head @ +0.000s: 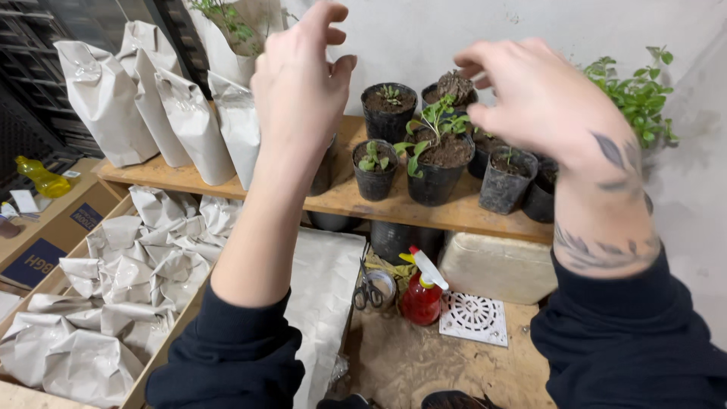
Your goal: The person selects small potted plants from a shelf, places them into paper bags, and then folds the top of the bags to secure the plants.
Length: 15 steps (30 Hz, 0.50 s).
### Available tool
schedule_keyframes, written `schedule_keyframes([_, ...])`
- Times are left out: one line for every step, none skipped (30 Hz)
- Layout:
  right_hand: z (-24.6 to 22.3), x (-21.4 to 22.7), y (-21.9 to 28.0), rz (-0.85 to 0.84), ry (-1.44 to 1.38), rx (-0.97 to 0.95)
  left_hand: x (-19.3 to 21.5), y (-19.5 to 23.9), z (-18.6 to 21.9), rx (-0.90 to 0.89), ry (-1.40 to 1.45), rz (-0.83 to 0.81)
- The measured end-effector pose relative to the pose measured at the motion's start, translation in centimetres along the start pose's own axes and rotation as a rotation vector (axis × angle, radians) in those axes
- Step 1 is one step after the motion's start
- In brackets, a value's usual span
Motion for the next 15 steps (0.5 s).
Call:
schedule_keyframes([-0.7, 0.1, 3.3, 0.089, 0.007, 0.030, 2.4, 2.6, 1.0, -0.073, -0.044, 0.080])
schedule_keyframes([-0.5, -0.9, 6.1, 0.081, 0.005, 0.026, 3.5, 5.1, 1.6, -0.068, -0.042, 0.072])
schedule_keyframes([-0.2, -1.9, 8.9, 0.158, 0.085, 0.040, 4.6, 7.6, 2.3, -0.127, -0.073, 0.135])
schedule_keyframes([-0.1, -3.1, 11.8, 0.230, 0.161, 0.057, 5.6, 10.3, 2.8, -0.183, -0.106, 0.194])
schedule_keyframes([0.0, -4.3, 14.2, 0.218, 0.155, 0.054, 6.3, 12.6, 2.9, -0.175, -0.107, 0.182])
schedule_keyframes([0.0, -5.6, 16.7, 0.269, 0.169, 0.045, 7.0, 15.0, 3.0, -0.220, -0.120, 0.227])
schedule_keyframes([0.0, -6.8, 19.2, 0.321, 0.184, 0.035, 7.6, 17.4, 3.2, -0.266, -0.133, 0.271])
schedule_keyframes([0.3, -8.0, 20.6, 0.306, 0.179, 0.026, 8.0, 19.3, 3.2, -0.259, -0.130, 0.254])
schedule_keyframes([0.6, -9.1, 22.0, 0.338, 0.082, 0.048, 8.4, 21.1, 3.3, -0.288, -0.116, 0.280])
schedule_keyframes([0.8, -10.1, 23.5, 0.366, -0.014, 0.070, 8.9, 23.0, 3.5, -0.311, -0.102, 0.306])
schedule_keyframes([1.0, -11.5, 24.7, 0.347, -0.018, 0.060, 8.9, 24.7, 3.1, -0.298, -0.097, 0.288])
schedule_keyframes([1.3, -12.8, 25.6, 0.415, -0.097, 0.037, 8.8, 26.0, 2.7, -0.296, -0.094, 0.267])
schedule_keyframes([1.6, -14.1, 26.6, 0.484, -0.175, 0.011, 8.7, 27.3, 2.4, -0.293, -0.091, 0.245])
schedule_keyframes([2.1, -15.7, 27.9, 0.468, -0.180, -0.001, 8.1, 28.4, 1.5, -0.284, -0.087, 0.227])
schedule_keyframes([2.6, -17.4, 29.2, 0.478, -0.238, -0.051, 7.5, 29.6, 0.7, -0.263, -0.087, 0.215])
Point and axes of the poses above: each hand's wrist, its own y-axis away from the middle knuckle, its own x-axis out of the back of the hand, z = x × y, the point moved 1 cm from there along -y, towards the middle knuckle, and after that the axes turned 11 degrees about x, right-handed, at the moved point
